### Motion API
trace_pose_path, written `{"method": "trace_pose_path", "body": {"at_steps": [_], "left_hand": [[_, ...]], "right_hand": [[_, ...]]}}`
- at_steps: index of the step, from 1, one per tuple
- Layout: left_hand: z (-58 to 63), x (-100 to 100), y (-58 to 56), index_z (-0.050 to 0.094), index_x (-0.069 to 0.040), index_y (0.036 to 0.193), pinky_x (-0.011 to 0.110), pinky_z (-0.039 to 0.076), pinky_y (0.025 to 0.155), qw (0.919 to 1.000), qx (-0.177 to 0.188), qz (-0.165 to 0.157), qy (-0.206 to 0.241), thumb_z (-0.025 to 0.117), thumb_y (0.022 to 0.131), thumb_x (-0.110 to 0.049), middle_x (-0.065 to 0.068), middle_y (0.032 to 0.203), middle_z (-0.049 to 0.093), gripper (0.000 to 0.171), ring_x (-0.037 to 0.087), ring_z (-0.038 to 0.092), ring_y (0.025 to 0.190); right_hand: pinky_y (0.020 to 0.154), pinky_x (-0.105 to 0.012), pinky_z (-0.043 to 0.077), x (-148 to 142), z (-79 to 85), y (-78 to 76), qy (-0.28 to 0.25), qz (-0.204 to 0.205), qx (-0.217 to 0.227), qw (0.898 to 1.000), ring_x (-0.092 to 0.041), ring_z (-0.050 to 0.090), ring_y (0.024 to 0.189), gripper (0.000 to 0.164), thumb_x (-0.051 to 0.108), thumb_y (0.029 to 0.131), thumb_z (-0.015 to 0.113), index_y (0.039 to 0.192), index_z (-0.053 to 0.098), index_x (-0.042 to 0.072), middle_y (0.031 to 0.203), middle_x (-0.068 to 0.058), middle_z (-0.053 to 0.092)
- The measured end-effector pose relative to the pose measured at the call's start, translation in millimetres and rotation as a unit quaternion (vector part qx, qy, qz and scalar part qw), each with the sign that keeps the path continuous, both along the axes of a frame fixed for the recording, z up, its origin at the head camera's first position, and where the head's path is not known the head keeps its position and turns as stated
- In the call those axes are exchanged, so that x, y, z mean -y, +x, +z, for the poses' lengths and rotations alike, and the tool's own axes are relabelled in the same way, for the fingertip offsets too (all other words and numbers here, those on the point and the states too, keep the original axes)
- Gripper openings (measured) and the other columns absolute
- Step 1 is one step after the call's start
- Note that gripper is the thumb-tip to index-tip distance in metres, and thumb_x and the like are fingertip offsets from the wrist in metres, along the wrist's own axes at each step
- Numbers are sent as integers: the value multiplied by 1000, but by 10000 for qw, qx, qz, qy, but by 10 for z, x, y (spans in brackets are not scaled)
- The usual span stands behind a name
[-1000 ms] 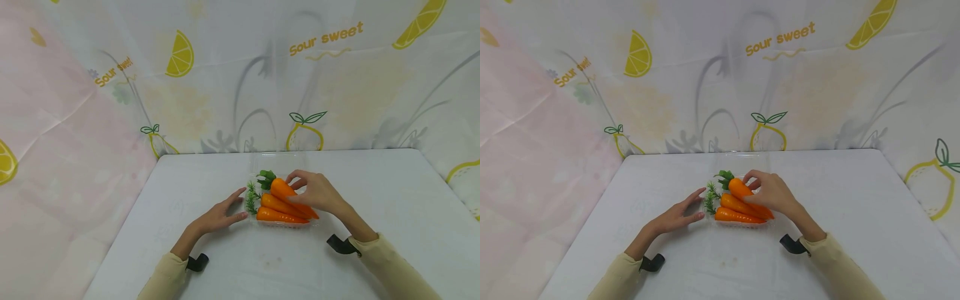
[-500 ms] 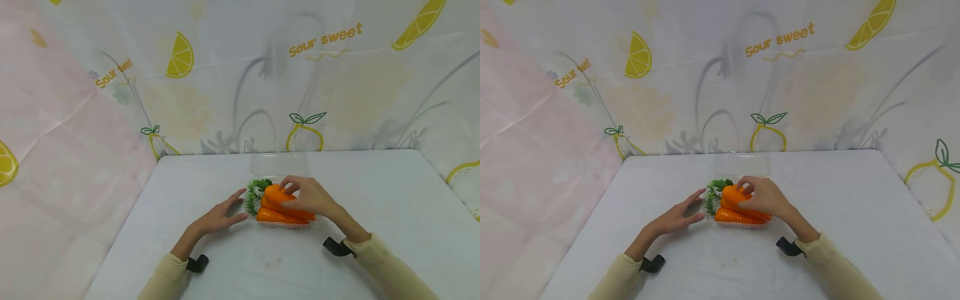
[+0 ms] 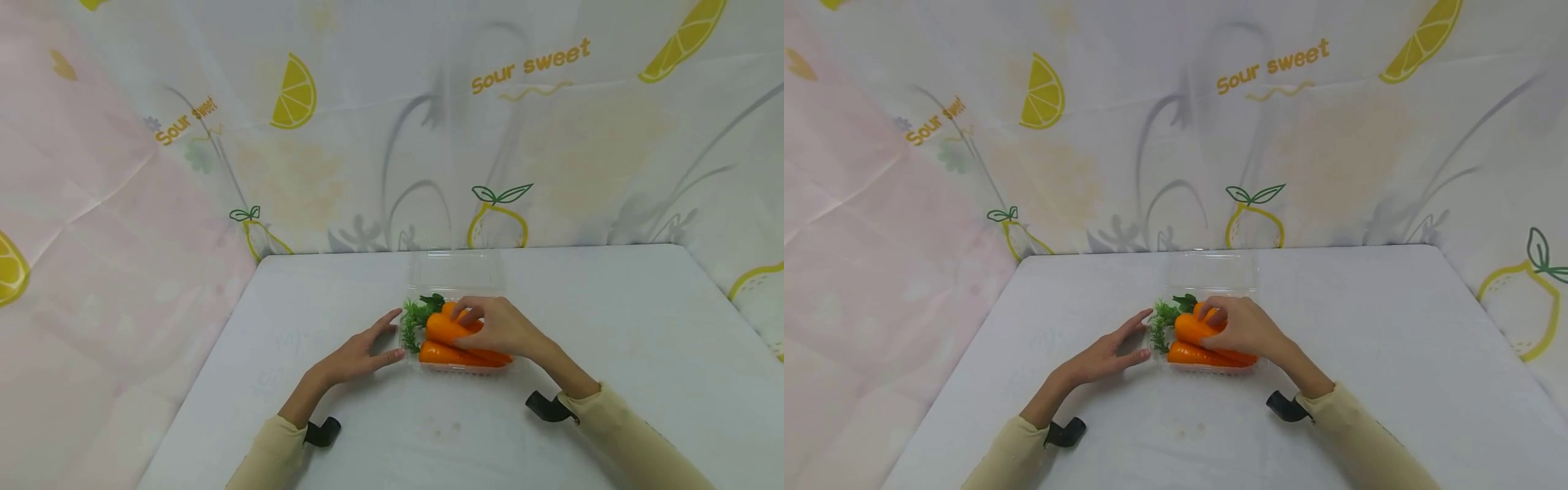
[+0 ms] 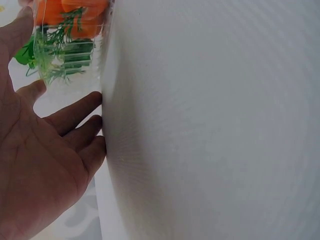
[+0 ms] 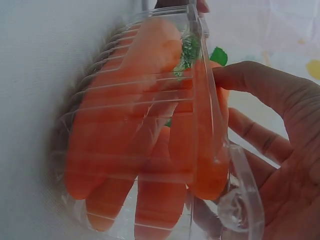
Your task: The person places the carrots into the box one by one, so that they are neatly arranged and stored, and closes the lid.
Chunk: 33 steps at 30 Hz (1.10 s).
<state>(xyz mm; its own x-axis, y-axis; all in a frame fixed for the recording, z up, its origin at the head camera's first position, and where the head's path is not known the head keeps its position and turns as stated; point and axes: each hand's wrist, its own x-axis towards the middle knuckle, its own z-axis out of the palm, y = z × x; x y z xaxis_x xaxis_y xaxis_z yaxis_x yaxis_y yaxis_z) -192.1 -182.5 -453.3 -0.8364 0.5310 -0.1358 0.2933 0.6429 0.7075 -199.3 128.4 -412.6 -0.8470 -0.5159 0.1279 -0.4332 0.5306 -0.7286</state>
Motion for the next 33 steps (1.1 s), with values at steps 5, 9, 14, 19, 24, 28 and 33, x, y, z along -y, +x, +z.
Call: {"method": "trace_pose_path", "body": {"at_steps": [5, 9, 14, 19, 24, 28, 33], "left_hand": [[0, 0, 5, 15, -42, 157, 60, 27, 110, 10000, 2, 30, -14, 58, 94, -55, 3, 149, 45, 77, 30, 37, 139], [-15, 0, -1, 14, -44, 156, 59, 27, 110, 10000, 11, 69, -71, 58, 94, -57, 1, 149, 45, 77, 29, 37, 139], [-25, -7, -6, 14, -47, 155, 59, 26, 111, 9999, 45, 100, -69, 58, 93, -59, 1, 150, 44, 77, 28, 36, 140], [-9, 1, 4, 15, -45, 156, 59, 27, 110, 10000, 23, 72, -28, 58, 93, -58, 2, 149, 45, 77, 29, 38, 139], [-4, 13, -2, 15, -43, 156, 58, 27, 111, 10000, -23, 34, -74, 58, 94, -57, 2, 148, 47, 77, 28, 38, 138], [12, 18, -18, 16, -38, 158, 58, 28, 110, 9999, -127, -62, 19, 56, 96, -54, 5, 148, 46, 75, 29, 38, 139], [46, 1, -119, 19, -27, 158, 56, 35, 107, 9978, -289, -26, 593, 55, 100, -45, 12, 147, 47, 71, 31, 42, 136]], "right_hand": [[84, -44, 55, -30, -28, 5, 38, 179, 61, 9998, -22, 68, 96, 27, 24, 83, 81, 103, 66, 14, 111, -3, 69], [84, -44, 54, -43, -30, 17, 196, 210, 73, 9996, -23, 68, 97, 28, 25, 84, 80, 104, 66, 13, 110, -4, 70], [83, -44, 54, -69, -3, 36, 337, 185, -41, 9993, -21, 67, 96, 26, 25, 84, 80, 105, 67, 14, 105, 0, 70], [90, -50, 51, -135, 23, 38, 185, 191, -74, 9996, -19, 66, 97, 28, 27, 84, 80, 105, 68, 15, 103, 3, 70], [94, -57, 46, -247, 57, 7, -48, 30, -68, 10000, -25, 66, 101, 30, 24, 85, 80, 108, 68, 10, 104, 0, 71], [93, -58, 46, -369, 71, -51, -79, -231, -250, 9994, -29, 65, 101, 29, 23, 86, 79, 107, 67, 8, 103, -4, 71], [88, -53, 50, -526, 76, -167, -51, -766, -480, 9959, -28, 66, 99, 28, 26, 87, 78, 106, 68, 8, 102, -3, 72]]}}
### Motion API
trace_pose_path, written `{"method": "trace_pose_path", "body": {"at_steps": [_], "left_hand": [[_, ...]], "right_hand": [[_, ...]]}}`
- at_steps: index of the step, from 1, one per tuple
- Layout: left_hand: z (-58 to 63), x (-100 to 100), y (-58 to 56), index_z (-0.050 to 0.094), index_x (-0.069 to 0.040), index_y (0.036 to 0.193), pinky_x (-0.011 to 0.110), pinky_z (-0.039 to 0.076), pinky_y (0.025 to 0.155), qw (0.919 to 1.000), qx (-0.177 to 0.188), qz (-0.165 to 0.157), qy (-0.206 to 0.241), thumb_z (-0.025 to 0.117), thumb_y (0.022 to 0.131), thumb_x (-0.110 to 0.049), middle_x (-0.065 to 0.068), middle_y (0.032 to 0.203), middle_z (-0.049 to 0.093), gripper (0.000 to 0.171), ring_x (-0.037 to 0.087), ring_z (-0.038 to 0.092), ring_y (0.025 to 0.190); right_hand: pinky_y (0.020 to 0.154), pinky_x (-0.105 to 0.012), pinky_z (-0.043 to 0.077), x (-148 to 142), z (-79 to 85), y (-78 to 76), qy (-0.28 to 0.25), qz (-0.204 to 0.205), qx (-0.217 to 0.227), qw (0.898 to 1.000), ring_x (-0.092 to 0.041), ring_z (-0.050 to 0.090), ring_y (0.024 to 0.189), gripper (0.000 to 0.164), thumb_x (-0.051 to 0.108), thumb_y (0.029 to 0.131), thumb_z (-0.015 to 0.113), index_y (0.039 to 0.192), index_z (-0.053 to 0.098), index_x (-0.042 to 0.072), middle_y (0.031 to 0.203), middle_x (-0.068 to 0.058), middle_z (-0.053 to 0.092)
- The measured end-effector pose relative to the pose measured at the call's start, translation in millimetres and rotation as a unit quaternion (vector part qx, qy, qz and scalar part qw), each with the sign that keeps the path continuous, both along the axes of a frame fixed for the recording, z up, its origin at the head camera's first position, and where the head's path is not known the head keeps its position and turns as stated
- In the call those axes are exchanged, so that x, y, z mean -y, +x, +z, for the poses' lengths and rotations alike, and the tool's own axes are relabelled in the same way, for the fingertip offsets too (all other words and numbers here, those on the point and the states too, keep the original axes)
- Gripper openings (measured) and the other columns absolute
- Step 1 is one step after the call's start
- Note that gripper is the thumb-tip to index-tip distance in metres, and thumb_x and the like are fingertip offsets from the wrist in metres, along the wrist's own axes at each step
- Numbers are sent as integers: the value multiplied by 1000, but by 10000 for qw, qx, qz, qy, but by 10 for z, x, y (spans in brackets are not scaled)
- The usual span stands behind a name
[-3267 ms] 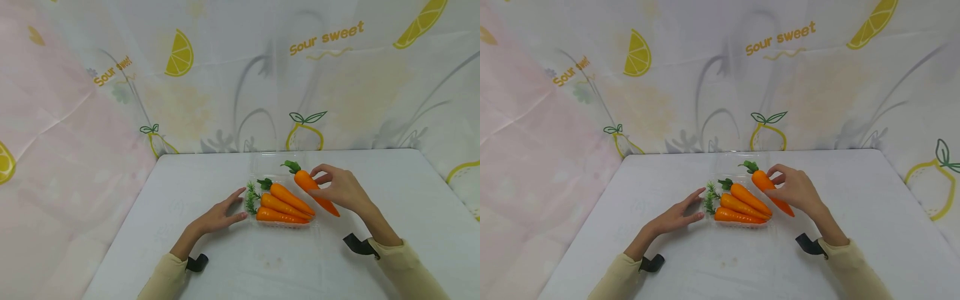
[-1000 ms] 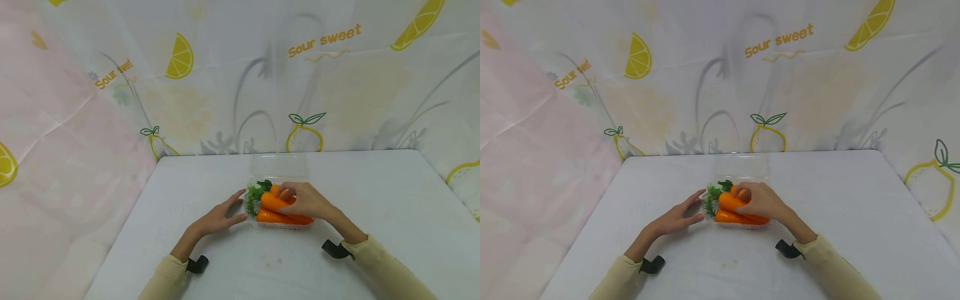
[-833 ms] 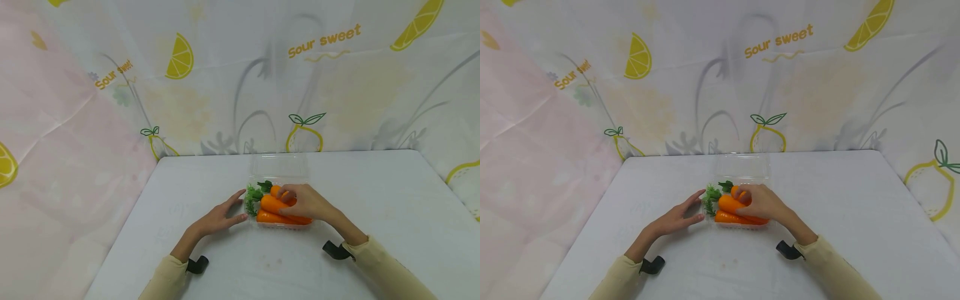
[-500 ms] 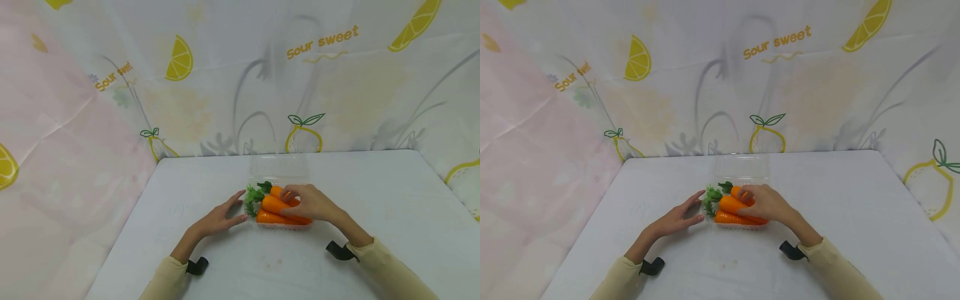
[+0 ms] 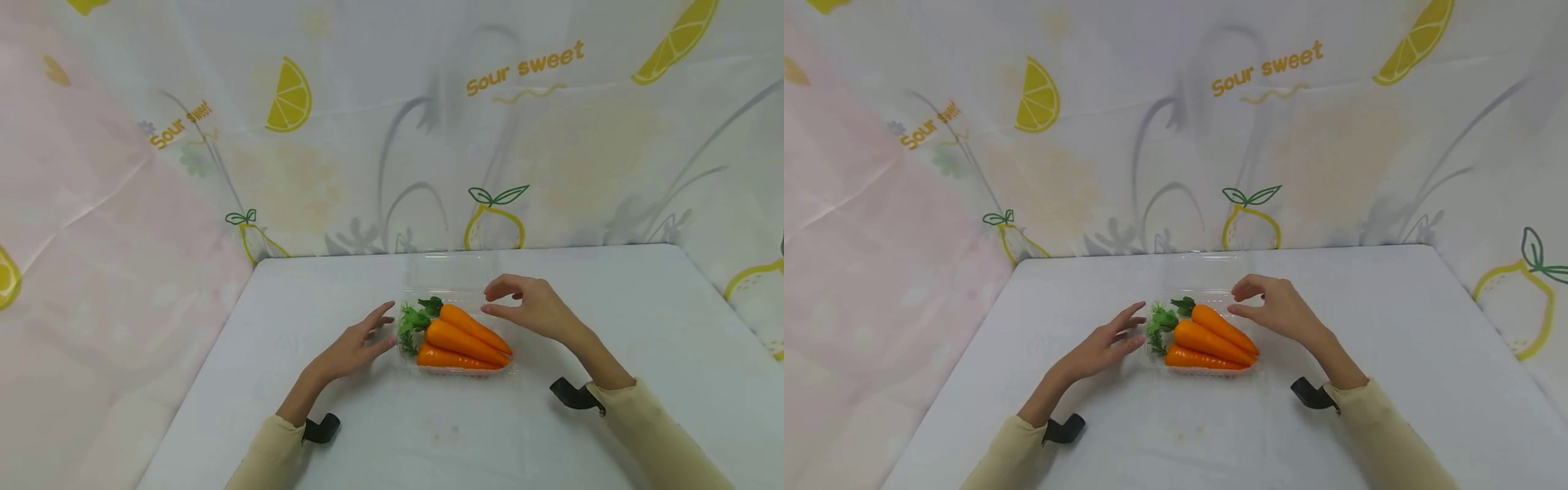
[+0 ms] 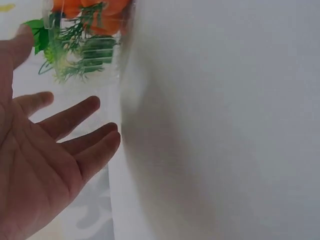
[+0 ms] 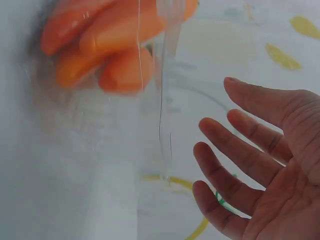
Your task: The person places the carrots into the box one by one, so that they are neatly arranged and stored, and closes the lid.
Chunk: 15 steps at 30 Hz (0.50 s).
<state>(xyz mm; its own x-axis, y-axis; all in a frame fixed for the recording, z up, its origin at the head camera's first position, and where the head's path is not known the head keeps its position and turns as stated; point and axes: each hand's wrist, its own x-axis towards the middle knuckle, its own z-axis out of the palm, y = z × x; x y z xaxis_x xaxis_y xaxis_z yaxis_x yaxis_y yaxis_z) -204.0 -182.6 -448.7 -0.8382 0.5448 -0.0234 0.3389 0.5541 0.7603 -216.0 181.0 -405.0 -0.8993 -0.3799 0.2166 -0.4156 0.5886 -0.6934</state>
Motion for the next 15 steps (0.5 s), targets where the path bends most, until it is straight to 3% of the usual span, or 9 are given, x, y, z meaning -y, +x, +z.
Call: {"method": "trace_pose_path", "body": {"at_steps": [5, 15], "left_hand": [[30, -59, -175, 28, -18, 156, 51, 43, 102, 9985, -180, 421, 308, 55, 101, -40, 14, 140, 54, 64, 30, 51, 128], [91, -321, -565, 45, -1, 144, 46, 53, 89, 9897, -649, 1258, 230, 59, 101, -31, 17, 120, 67, 55, 32, 67, 103]], "right_hand": [[83, -46, 54, -94, -20, -127, -157, -488, 140, 9986, -26, 67, 95, 35, 31, 89, 75, 112, 66, 7, 101, -5, 72], [80, -49, 55, -151, -127, -356, -392, -1235, 39, 9916, -34, 67, 97, 40, 25, 91, 74, 121, 61, 1, 105, -18, 70]]}}
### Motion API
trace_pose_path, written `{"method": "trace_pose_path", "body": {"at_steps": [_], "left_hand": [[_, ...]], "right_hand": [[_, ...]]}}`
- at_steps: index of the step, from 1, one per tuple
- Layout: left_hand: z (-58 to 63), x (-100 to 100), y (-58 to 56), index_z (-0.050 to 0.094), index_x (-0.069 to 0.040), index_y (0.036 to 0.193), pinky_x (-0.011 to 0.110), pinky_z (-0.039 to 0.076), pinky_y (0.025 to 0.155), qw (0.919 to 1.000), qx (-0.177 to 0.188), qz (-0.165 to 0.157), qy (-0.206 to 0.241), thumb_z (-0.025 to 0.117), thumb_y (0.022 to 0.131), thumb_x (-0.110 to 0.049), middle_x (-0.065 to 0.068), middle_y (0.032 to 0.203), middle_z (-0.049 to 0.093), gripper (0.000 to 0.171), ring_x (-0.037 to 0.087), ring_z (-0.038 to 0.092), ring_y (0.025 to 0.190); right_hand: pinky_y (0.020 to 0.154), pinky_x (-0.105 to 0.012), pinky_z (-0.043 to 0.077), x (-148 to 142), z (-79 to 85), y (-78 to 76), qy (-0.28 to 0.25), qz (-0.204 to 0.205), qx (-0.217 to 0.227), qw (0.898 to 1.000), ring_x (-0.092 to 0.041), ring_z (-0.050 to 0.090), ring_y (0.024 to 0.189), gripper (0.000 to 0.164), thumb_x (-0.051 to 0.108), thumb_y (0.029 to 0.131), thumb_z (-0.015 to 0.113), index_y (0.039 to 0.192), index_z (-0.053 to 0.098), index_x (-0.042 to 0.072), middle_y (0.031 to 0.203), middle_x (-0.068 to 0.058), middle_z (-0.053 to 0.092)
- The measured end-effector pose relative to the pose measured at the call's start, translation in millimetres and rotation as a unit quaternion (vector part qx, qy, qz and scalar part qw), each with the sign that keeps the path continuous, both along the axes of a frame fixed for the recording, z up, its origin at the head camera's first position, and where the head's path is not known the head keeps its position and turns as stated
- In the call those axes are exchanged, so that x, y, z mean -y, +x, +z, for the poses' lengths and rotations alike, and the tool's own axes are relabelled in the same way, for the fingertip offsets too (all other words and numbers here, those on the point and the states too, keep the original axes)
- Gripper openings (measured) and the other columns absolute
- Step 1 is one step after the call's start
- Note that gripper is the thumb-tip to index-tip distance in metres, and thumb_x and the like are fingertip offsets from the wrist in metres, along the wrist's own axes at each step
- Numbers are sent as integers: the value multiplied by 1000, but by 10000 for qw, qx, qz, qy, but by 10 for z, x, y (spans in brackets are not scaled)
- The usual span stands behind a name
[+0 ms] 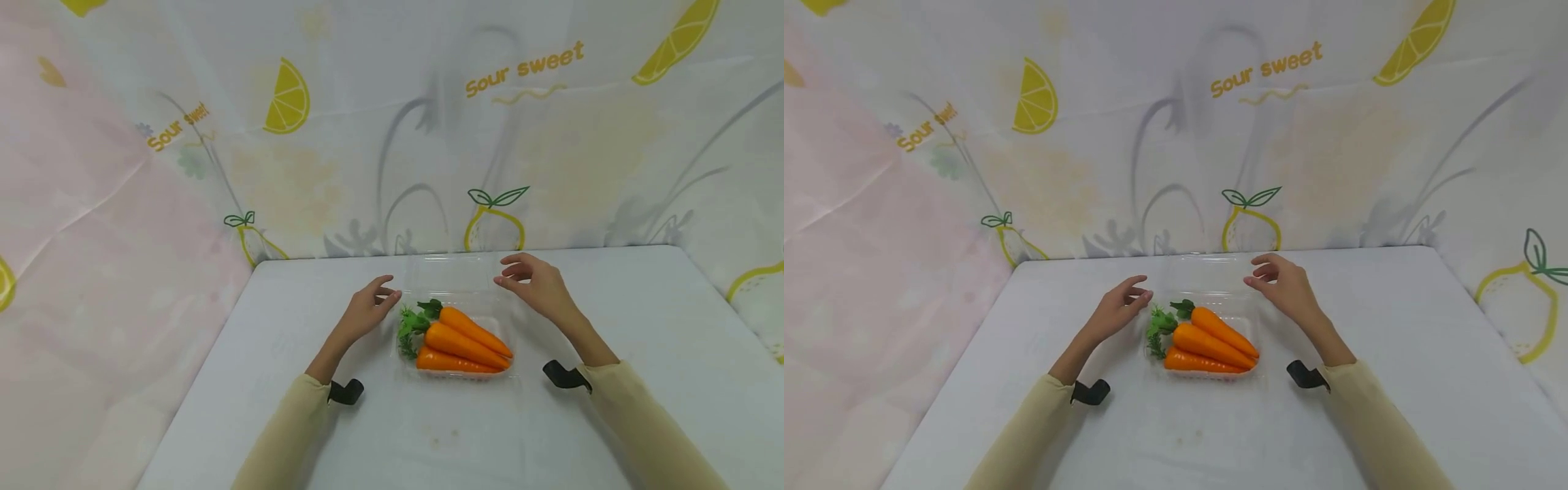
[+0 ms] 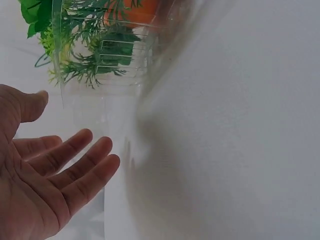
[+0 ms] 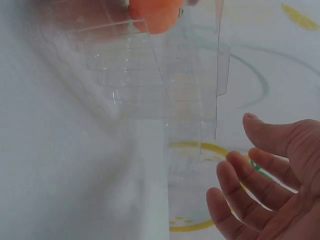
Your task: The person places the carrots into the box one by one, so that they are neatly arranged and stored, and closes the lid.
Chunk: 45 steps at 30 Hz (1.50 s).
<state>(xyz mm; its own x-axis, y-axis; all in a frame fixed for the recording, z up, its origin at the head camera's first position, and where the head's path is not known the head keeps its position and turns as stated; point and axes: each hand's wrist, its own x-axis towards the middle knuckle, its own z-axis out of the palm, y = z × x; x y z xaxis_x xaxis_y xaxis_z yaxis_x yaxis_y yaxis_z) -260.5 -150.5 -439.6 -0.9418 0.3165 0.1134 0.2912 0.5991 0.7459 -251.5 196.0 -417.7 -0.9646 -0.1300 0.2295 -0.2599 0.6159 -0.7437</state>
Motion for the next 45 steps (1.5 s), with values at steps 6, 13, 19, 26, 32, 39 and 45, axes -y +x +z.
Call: {"method": "trace_pose_path", "body": {"at_steps": [6, 13, 19, 26, 32, 39, 45], "left_hand": [[13, -89, -140, 49, 2, 141, 42, 56, 82, 9991, 212, 338, 165, 61, 100, -29, 21, 118, 67, 53, 32, 68, 100], [-56, -146, -234, 47, 4, 141, 34, 58, 74, 9939, 604, 259, 881, 63, 99, -25, 22, 120, 64, 54, 29, 68, 98], [-96, -194, -269, 50, 6, 138, 33, 58, 71, 9917, 521, 355, 1118, 65, 98, -20, 21, 113, 65, 51, 30, 68, 93], [-25, -250, -234, 51, 8, 137, 33, 58, 70, 9872, 640, 461, 1385, 65, 96, -12, 21, 105, 62, 47, 31, 66, 90], [-85, -251, -287, 51, 9, 136, 30, 57, 68, 9799, 884, 568, 1695, 65, 95, -9, 19, 102, 61, 47, 30, 65, 90], [-94, -255, -317, 47, 7, 140, 31, 58, 69, 9753, 961, 637, 1882, 67, 94, -6, 14, 98, 60, 52, 21, 64, 85], [-97, -253, -323, 48, 5, 140, 37, 58, 71, 9744, 752, 626, 2024, 69, 92, -4, 14, 98, 60, 53, 21, 64, 84]], "right_hand": [[78, -47, 56, -21, -48, -77, 167, -381, 323, 9986, -38, 65, 98, 47, 27, 93, 72, 125, 59, -5, 108, -23, 68], [75, -42, 56, -2, -90, -96, 514, -515, 919, 9931, -37, 62, 97, 56, 34, 95, 67, 131, 55, -7, 112, -25, 65], [69, -35, 57, 8, -118, -103, 303, -339, 1275, 9908, -32, 65, 85, 57, 33, 95, 67, 132, 53, -8, 115, -28, 63], [69, -31, 57, -22, -184, -133, -104, -245, 1544, 9877, -30, 64, 83, 52, 27, 97, 65, 132, 54, -9, 119, -30, 61], [71, -29, 57, -38, -201, -147, -653, -176, 1817, 9810, -32, 61, 96, 51, 23, 97, 65, 134, 52, -9, 117, -28, 62], [68, -25, 55, -43, -184, -138, -911, -253, 1719, 9806, -32, 61, 91, 52, 19, 95, 67, 136, 51, -9, 114, -26, 64], [64, -25, 54, -40, -179, -114, -1062, -303, 1299, 9854, -35, 61, 85, 50, 15, 93, 69, 134, 53, -9, 109, -26, 65]]}}
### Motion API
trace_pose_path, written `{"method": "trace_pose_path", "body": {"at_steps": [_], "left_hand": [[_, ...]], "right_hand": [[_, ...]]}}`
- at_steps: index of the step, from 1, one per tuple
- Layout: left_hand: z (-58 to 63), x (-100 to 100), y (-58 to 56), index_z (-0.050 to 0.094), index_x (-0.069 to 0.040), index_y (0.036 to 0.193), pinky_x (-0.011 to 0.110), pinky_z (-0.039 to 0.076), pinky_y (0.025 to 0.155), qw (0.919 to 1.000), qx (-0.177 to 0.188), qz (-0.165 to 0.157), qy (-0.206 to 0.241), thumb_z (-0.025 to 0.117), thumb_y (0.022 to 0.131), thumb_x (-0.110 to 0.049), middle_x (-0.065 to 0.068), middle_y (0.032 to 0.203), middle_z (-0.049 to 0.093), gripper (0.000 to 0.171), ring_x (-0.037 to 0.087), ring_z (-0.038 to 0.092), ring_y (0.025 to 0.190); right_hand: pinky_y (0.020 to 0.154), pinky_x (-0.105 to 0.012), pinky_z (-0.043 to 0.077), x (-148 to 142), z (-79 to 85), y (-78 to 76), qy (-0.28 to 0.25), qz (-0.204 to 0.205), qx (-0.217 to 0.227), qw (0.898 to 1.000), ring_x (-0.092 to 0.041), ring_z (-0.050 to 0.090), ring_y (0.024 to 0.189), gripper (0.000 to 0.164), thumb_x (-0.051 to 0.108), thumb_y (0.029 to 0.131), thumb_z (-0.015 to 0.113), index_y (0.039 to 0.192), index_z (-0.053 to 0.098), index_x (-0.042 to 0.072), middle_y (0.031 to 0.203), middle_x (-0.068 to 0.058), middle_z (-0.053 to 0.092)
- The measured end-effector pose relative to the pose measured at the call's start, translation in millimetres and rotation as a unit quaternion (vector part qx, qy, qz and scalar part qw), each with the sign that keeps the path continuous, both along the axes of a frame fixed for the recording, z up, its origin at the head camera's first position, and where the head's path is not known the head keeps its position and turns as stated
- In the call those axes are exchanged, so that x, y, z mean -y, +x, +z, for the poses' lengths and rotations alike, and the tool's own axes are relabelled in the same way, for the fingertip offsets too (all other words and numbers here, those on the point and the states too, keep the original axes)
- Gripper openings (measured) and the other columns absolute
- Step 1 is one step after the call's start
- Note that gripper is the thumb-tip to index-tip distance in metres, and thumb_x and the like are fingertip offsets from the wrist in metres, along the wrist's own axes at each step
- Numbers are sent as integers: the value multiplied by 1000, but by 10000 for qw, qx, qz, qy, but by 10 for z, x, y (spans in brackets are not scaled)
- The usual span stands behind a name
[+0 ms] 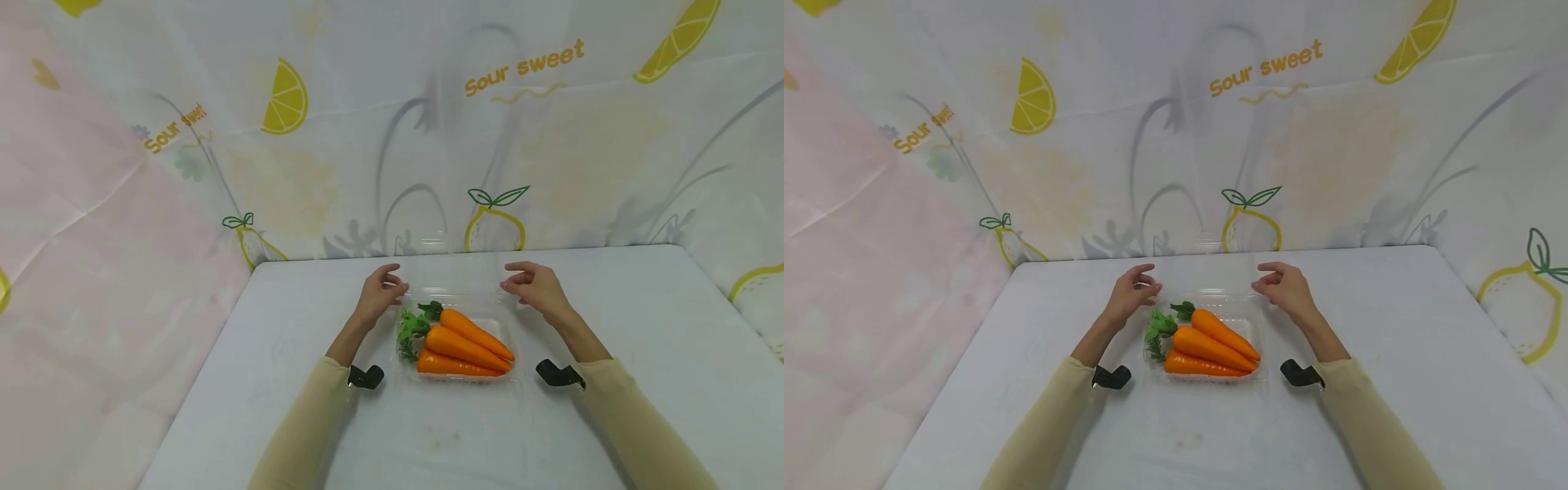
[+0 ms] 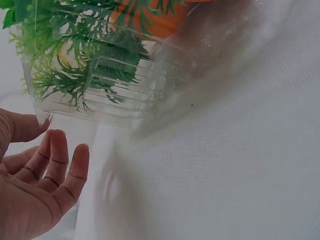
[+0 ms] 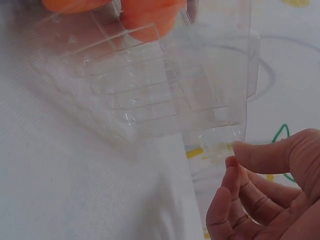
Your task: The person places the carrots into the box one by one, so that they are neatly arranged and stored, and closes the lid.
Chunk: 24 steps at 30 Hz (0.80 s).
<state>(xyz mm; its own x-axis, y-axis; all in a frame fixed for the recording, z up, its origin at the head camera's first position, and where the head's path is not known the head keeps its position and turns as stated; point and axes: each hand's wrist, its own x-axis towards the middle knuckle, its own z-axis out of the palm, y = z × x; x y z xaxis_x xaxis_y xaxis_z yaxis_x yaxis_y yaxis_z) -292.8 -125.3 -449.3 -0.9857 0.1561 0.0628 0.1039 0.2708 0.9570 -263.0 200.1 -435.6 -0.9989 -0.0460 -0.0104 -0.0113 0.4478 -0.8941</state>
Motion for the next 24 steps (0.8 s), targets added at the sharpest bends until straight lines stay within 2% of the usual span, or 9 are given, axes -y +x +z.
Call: {"method": "trace_pose_path", "body": {"at_steps": [4, 9, 13, 15, 18, 21, 24], "left_hand": [[3, 11, 15, 52, 3, 138, 36, 58, 68, 9997, -228, 29, 103, 69, 90, -1, 12, 95, 60, 50, 24, 64, 83], [32, 30, 33, 58, 0, 130, 29, 55, 64, 9980, -604, 3, 159, 68, 91, 1, 14, 93, 62, 40, 38, 63, 86], [62, 55, 60, 59, 2, 124, 36, 55, 66, 9947, -1004, -118, 198, 67, 92, 1, 22, 97, 62, 33, 42, 62, 87], [71, 70, 78, 60, 4, 121, 39, 55, 67, 9923, -1216, -162, 178, 67, 92, 1, 24, 100, 62, 30, 40, 62, 87], [74, 94, 94, 60, 5, 116, 36, 55, 68, 9887, -1481, -208, 79, 68, 91, 2, 24, 102, 62, 26, 38, 62, 89], [97, 113, 118, 62, 0, 110, 31, 54, 73, 9865, -1622, -184, -161, 69, 91, 0, 17, 101, 64, 20, 31, 63, 91], [120, 131, 147, 63, -4, 104, 30, 53, 76, 9854, -1641, -146, -422, 70, 91, -3, 10, 99, 65, 15, 24, 64, 92]], "right_hand": [[65, -27, 54, -1, 11, 29, -114, 26, -202, 9997, -38, 61, 88, 44, 11, 93, 69, 131, 55, -7, 106, -23, 67], [65, -27, 54, -18, 32, 47, -15, 54, -530, 9986, -37, 62, 89, 35, 9, 93, 69, 122, 59, -6, 103, -22, 69], [66, -23, 52, -41, 53, 61, 151, 3, -768, 9969, -30, 63, 88, 31, 13, 91, 73, 115, 63, -4, 101, -19, 70], [66, -22, 52, -50, 58, 70, 216, 13, -886, 9958, -27, 64, 88, 28, 15, 90, 74, 110, 64, -3, 99, -18, 71], [67, -21, 51, -55, 64, 89, 305, 23, -1095, 9935, -26, 65, 88, 24, 16, 89, 76, 104, 66, 0, 96, -15, 72], [67, -20, 51, -57, 67, 107, 478, 3, -1304, 9903, -25, 66, 87, 19, 14, 88, 77, 100, 67, 3, 93, -12, 72], [67, -20, 51, -52, 73, 133, 611, -7, -1453, 9875, -25, 67, 86, 16, 13, 87, 77, 96, 68, 4, 91, -10, 73]]}}
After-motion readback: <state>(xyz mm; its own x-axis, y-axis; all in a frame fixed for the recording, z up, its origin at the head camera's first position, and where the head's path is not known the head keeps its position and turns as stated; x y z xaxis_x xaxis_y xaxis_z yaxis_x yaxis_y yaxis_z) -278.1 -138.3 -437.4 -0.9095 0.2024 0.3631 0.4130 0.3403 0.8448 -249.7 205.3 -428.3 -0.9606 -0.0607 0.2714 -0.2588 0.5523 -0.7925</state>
